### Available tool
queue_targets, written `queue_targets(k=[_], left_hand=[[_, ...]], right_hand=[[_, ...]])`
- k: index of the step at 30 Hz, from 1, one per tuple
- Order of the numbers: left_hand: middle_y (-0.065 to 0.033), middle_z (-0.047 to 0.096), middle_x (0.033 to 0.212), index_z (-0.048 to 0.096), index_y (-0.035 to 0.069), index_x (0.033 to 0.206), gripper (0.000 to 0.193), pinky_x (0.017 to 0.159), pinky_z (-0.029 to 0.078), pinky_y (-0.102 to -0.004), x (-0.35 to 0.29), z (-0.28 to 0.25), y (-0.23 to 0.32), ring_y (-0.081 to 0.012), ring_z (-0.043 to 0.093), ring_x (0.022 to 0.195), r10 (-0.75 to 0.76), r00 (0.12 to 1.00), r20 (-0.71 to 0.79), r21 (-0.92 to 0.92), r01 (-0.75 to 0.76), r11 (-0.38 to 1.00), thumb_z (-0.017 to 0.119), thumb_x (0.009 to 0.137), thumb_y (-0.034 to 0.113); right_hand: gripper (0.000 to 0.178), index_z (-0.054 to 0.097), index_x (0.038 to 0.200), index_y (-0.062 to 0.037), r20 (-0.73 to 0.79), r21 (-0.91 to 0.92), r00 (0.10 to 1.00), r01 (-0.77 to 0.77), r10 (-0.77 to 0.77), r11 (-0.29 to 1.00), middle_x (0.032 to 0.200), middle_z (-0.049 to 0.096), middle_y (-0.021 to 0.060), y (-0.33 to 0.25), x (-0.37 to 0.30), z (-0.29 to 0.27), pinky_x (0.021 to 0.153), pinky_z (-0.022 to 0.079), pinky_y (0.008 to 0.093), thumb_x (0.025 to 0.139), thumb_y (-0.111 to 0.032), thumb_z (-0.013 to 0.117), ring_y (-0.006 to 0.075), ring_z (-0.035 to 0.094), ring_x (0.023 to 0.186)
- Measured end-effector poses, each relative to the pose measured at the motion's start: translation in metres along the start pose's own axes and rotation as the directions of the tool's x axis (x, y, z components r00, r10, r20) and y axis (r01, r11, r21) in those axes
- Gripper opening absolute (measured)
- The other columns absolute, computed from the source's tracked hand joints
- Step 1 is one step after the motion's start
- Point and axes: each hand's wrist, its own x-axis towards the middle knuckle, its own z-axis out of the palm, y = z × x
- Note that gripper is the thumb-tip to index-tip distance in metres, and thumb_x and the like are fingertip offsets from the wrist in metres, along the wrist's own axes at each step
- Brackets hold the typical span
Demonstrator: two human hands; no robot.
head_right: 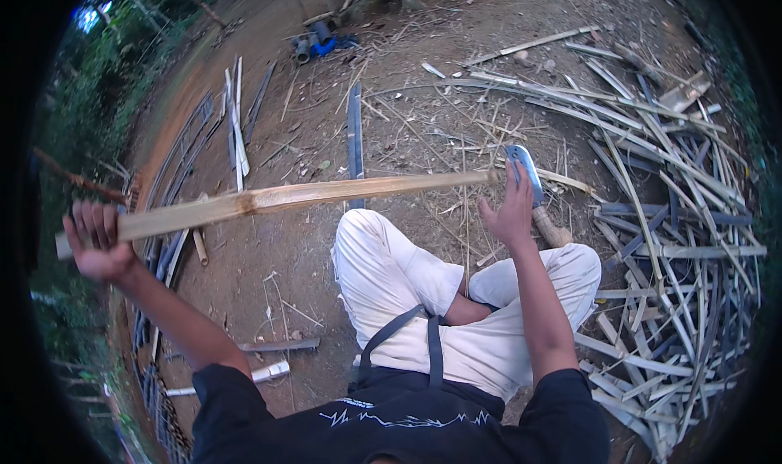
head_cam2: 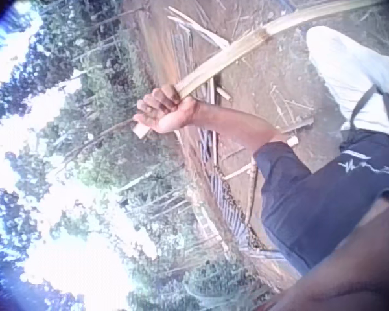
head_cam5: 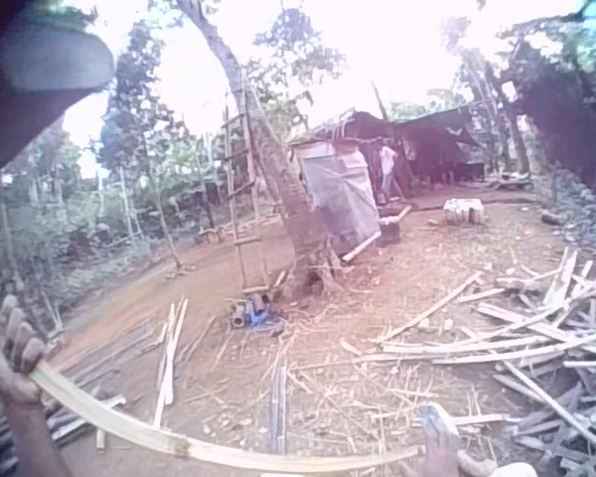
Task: The person shaves and strips outer layers from long bamboo pieces using two different blades while sitting on the ground. The person switches between blades to smooth the surface and remove thin strips, then discards a processed piece onto a pile of bamboo scraps.
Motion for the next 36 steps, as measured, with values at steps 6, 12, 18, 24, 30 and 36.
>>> queue_targets(k=[6,12,18,24,30,36], left_hand=[[0.0034,0.027,0.056,0.039,0.01,0.077,0.036,0.041,0.026,-0.0251,0.125,0.003,-0.019,-0.0095,0.027,0.044,-0.217,0.941,0.258,-0.24,0.28,0.929,0.046,0.103,0.033],[-0.0081,0.05,0.07,0.047,0.001,0.095,0.069,0.059,0.047,-0.0355,0.199,0.002,-0.046,-0.0227,0.054,0.063,-0.223,0.974,-0.024,-0.11,0.22,0.969,0.049,0.093,0.07],[-0.0311,0.052,0.126,0.033,-0.006,0.143,0.107,0.096,0.048,-0.0566,0.162,-0.05,-0.15,-0.0421,0.056,0.112,-0.285,0.843,-0.457,0.323,0.455,0.829,0.036,0.087,0.085],[-0.0222,0.058,0.11,0.04,-0.006,0.132,0.078,0.086,0.059,-0.0405,-0.051,0.018,-0.289,-0.0323,0.068,0.099,-0.824,0.475,-0.308,0.27,0.874,0.403,0.031,0.102,0.066],[-0.0075,0.059,0.076,0.05,0.006,0.107,0.05,0.059,0.056,-0.0319,-0.158,0.068,-0.356,-0.0195,0.065,0.065,-0.864,0.382,-0.327,-0.083,0.899,0.429,0.044,0.103,0.056],[-0.0023,0.046,0.058,0.045,0.011,0.085,0.047,0.051,0.05,-0.0334,-0.143,0.078,-0.353,-0.0163,0.053,0.047,-0.773,0.52,-0.362,-0.204,0.765,0.61,0.048,0.103,0.054]], right_hand=[[0.044,0.061,0.123,-0.0027,0.355,0.459,0.888,0.106,-0.291,0.882,0.106,0.064,0.0133,-0.038,0.001,-0.04,0.094,0.044,0.0393,0.088,-0.026,0.073,0.0242,0.059,0.106],[0.03,0.065,0.093,0.0018,0.455,0.68,0.884,-0.268,-0.107,0.683,0.065,0.058,-0.0005,-0.071,-0.048,-0.062,0.051,0.041,0.0238,0.094,-0.027,0.072,0.005,0.05,0.055],[0.023,0.066,0.1,0.0011,0.41,0.742,0.902,-0.418,0.138,0.525,0.072,0.067,0.0021,-0.158,-0.056,-0.081,0.051,0.045,0.0201,0.095,-0.02,0.072,0.0068,0.065,0.061],[0.024,0.065,0.113,0.0032,0.36,0.718,0.876,-0.48,0.323,0.503,0.082,0.069,0.0053,-0.191,-0.055,-0.055,0.063,0.052,0.0254,0.099,-0.017,0.064,0.0106,0.069,0.073],[0.034,0.062,0.13,0.0023,0.261,0.599,0.907,-0.42,0.33,0.681,0.09,0.071,0.0127,-0.193,-0.073,-0.015,0.066,0.055,0.0306,0.096,-0.004,0.06,0.0167,0.07,0.082],[0.035,0.064,0.124,0.0047,0.02,0.528,0.975,-0.198,0.221,0.826,0.096,0.066,0.0177,-0.213,-0.057,-0.036,0.078,0.053,0.0375,0.09,0.0,0.063,0.0248,0.066,0.083]])
